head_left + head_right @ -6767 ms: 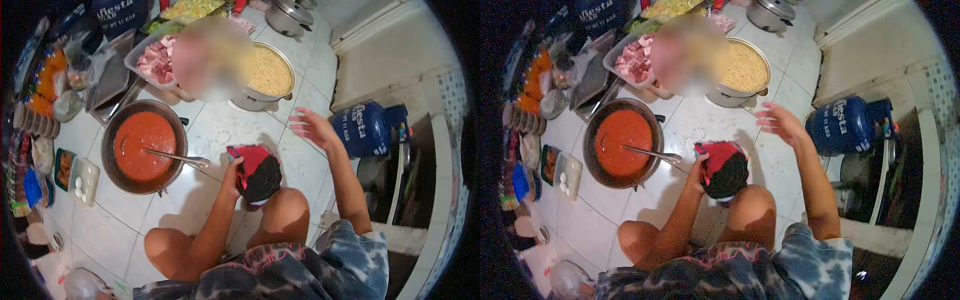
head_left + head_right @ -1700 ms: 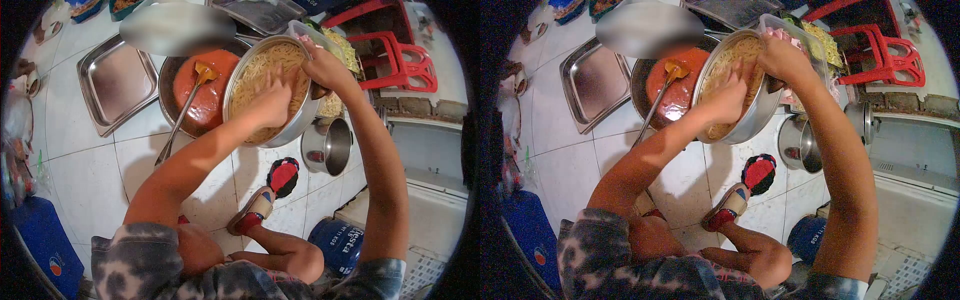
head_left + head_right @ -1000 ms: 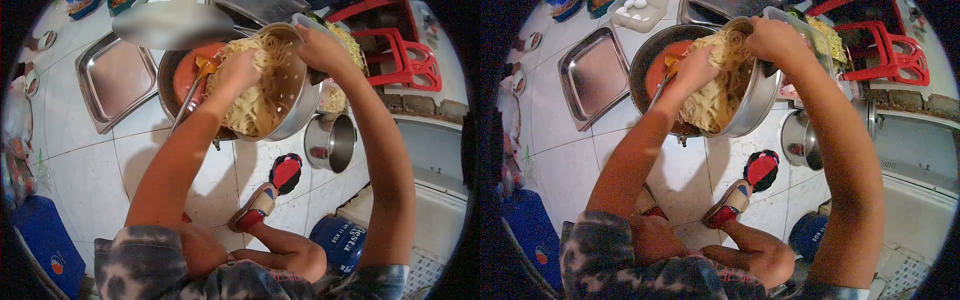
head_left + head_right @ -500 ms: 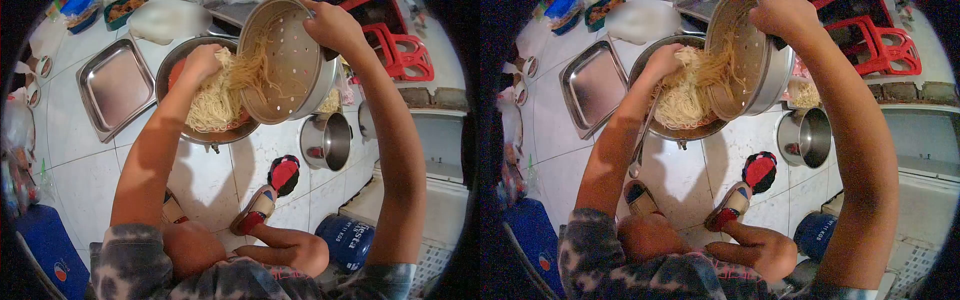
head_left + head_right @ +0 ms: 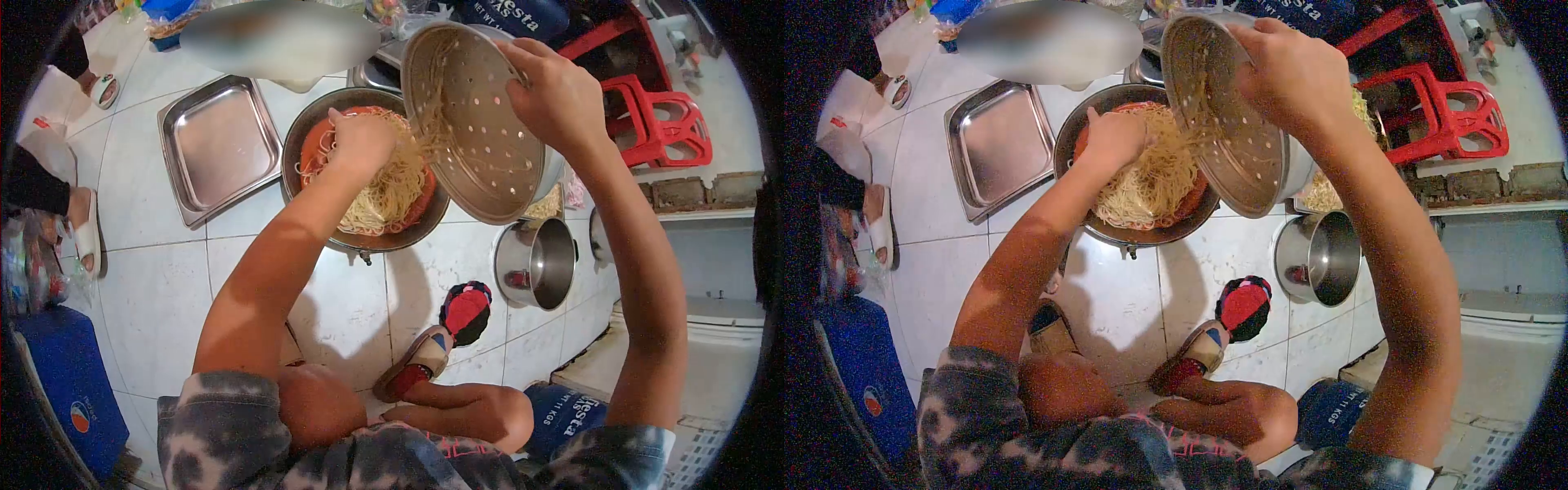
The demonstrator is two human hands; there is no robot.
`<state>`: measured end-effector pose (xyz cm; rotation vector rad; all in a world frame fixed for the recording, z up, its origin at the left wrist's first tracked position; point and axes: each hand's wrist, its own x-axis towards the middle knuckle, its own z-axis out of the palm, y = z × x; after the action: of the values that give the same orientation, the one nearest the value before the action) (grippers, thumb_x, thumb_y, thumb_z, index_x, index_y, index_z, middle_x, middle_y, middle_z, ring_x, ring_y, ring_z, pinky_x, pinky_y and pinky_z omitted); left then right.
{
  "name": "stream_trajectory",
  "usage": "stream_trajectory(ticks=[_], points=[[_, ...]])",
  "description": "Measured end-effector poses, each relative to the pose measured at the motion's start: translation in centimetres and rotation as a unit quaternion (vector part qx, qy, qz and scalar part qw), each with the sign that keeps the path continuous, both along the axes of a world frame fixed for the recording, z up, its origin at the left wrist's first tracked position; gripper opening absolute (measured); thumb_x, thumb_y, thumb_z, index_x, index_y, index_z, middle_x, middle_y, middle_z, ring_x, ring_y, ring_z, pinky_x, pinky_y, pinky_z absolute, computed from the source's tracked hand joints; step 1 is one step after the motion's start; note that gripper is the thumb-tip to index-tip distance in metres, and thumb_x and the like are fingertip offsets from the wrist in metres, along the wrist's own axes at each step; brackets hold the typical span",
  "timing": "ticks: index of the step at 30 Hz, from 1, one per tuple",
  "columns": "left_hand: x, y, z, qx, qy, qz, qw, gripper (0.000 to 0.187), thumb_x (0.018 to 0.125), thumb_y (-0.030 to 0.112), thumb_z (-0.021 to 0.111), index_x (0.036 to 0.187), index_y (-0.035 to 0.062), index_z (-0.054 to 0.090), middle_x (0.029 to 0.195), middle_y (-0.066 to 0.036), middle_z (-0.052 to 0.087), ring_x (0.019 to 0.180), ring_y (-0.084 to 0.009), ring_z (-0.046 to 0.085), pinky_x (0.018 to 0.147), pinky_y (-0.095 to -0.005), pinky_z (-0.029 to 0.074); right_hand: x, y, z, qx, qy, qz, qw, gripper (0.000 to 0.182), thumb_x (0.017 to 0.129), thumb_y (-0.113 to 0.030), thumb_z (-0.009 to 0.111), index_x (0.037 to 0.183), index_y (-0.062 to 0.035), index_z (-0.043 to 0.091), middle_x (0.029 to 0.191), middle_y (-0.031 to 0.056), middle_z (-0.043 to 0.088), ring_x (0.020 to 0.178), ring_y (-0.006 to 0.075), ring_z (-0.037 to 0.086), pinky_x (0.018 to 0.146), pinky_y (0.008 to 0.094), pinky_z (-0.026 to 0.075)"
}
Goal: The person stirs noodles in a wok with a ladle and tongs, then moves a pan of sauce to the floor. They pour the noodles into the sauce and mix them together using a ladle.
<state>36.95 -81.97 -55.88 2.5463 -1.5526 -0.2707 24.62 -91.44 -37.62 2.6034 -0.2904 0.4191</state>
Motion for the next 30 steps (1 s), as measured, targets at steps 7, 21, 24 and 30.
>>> stream_trajectory(ticks=[7,21,24,30], points=[[-0.9,-1.9,-0.5,-0.256,-0.063,-0.08,0.961,0.014,0.071,0.012,0.049,0.074,0.0005,0.056,0.085,-0.014,0.054,0.082,-0.0268,0.053,0.074,-0.0386,0.041,-2.7,-0.1,-0.6,0.03,-0.044,-0.014,0.998,0.036,0.066,-0.015,0.05,0.102,-0.0181,0.055,0.098,0.0042,0.056,0.069,0.0258,0.059,0.06,0.0354,0.048],[-3.7,-5.8,-0.8,-0.261,-0.071,-0.022,0.962,0.044,0.075,0.017,0.044,0.112,-0.0045,0.039,0.112,-0.021,0.04,0.099,-0.0318,0.04,0.079,-0.0349,0.036,-4.3,0.8,-0.1,0.16,-0.097,-0.042,0.982,0.034,0.065,-0.016,0.05,0.098,-0.0182,0.057,0.093,0.0059,0.057,0.072,0.027,0.057,0.063,0.0369,0.046],[-4.3,-5.7,-2.7,-0.317,-0.097,0.003,0.943,0.042,0.076,0.011,0.042,0.112,-0.0085,0.034,0.107,-0.024,0.04,0.09,-0.0359,0.044,0.078,-0.0388,0.038,-4.2,0.4,0.3,0.166,-0.132,-0.034,0.977,0.034,0.065,-0.015,0.05,0.098,-0.0184,0.057,0.093,0.0057,0.057,0.073,0.0267,0.057,0.063,0.0366,0.046],[-4.7,-5.8,-5.2,-0.221,-0.104,-0.05,0.968,0.03,0.074,0.011,0.044,0.099,-0.0049,0.047,0.098,-0.02,0.047,0.089,-0.0328,0.045,0.074,-0.0378,0.041,-3.1,-0.9,0.0,0.129,-0.181,-0.016,0.975,0.037,0.066,-0.013,0.051,0.103,-0.0169,0.056,0.1,0.0019,0.056,0.063,0.0192,0.056,0.062,0.0289,0.045]])
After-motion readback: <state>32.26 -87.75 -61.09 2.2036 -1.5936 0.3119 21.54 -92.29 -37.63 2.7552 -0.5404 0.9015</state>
